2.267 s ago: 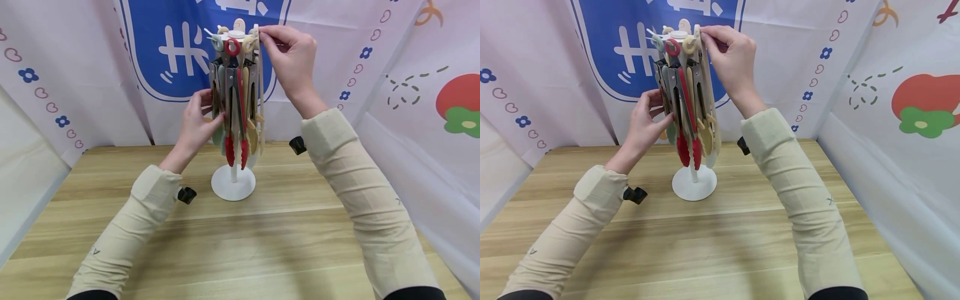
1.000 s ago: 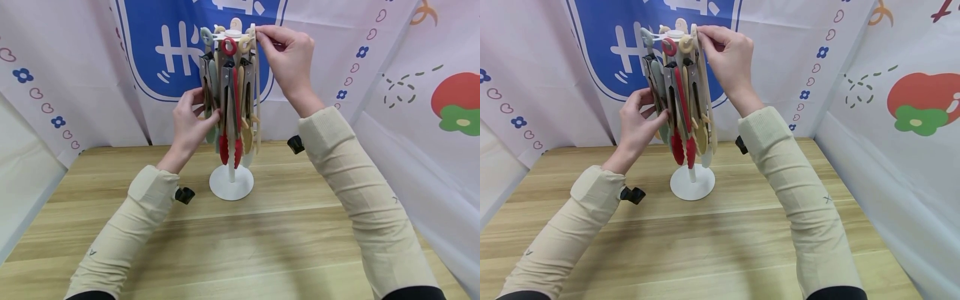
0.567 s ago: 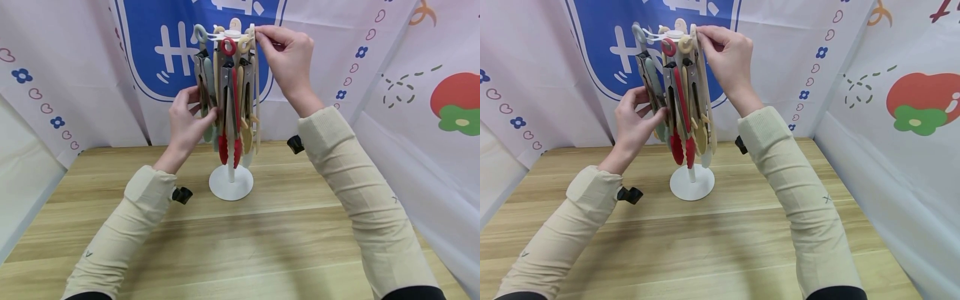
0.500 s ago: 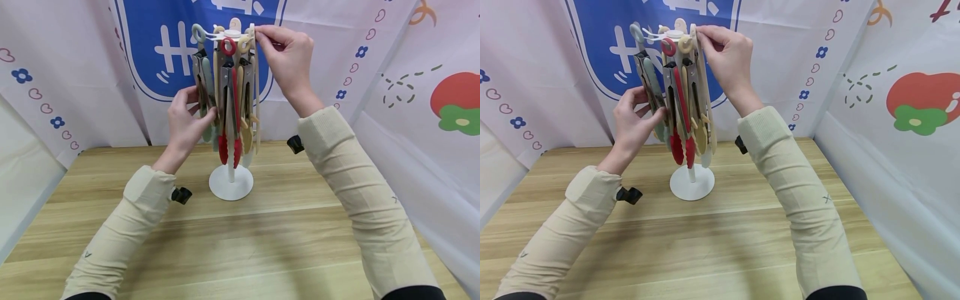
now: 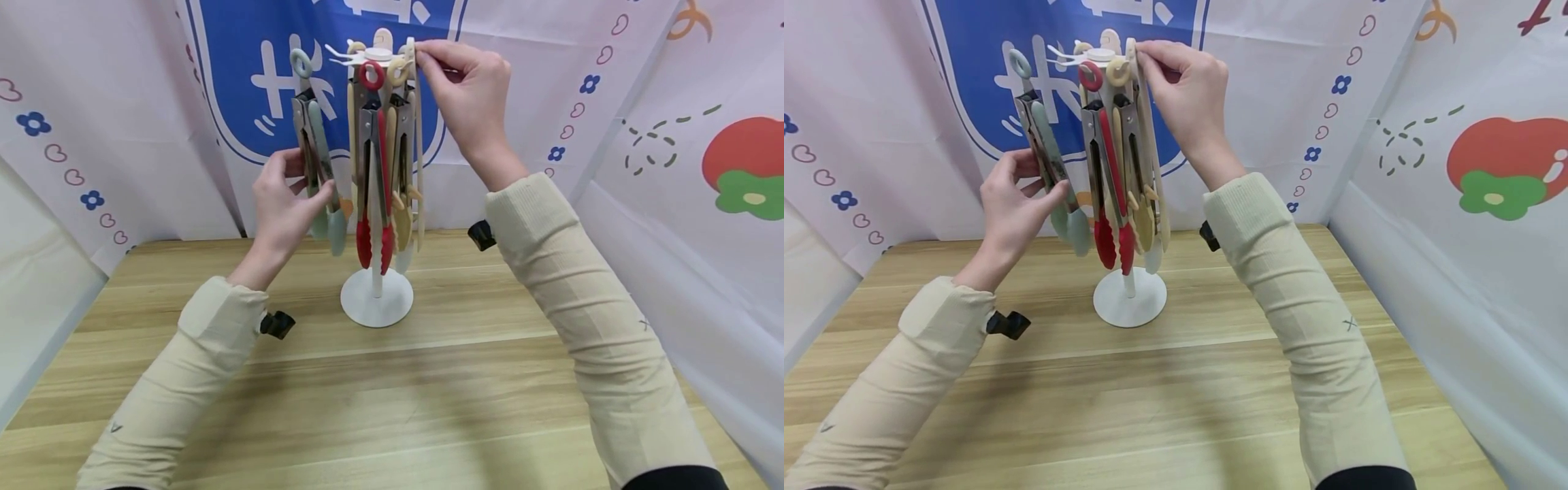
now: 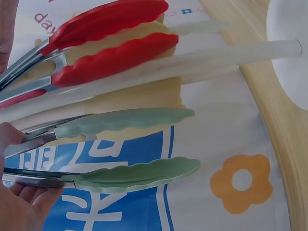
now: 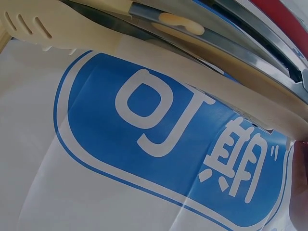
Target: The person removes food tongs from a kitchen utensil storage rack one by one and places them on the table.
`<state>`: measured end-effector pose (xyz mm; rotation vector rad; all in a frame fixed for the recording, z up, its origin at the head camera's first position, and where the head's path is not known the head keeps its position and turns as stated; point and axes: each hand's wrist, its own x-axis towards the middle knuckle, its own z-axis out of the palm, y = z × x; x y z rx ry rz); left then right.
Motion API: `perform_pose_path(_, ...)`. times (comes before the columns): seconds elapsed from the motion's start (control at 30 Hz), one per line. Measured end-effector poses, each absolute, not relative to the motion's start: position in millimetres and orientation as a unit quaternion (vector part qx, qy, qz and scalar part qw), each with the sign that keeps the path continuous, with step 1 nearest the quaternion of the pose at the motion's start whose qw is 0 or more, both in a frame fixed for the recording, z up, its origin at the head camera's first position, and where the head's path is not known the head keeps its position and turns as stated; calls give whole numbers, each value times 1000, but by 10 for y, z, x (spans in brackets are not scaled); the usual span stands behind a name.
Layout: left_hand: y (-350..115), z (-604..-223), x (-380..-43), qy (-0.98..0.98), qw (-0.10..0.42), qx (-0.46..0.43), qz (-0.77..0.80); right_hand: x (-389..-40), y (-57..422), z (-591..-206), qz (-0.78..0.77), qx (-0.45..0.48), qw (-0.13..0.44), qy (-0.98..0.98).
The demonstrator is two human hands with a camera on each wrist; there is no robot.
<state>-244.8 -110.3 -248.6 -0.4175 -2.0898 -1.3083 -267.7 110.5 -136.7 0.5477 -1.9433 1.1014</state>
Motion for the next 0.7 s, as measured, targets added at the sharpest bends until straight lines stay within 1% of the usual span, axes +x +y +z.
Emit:
perform_pose_path(0.13, -1161, -2504, -2437, -804, 309, -145, -487, -2676, 1105, -1368, 436, 216, 408, -773)
perform_pose_path(0.7, -1376, -2640, -2417, -864, 247, -103, -427, -2660, 1088, -1353, 443, 213, 404, -771)
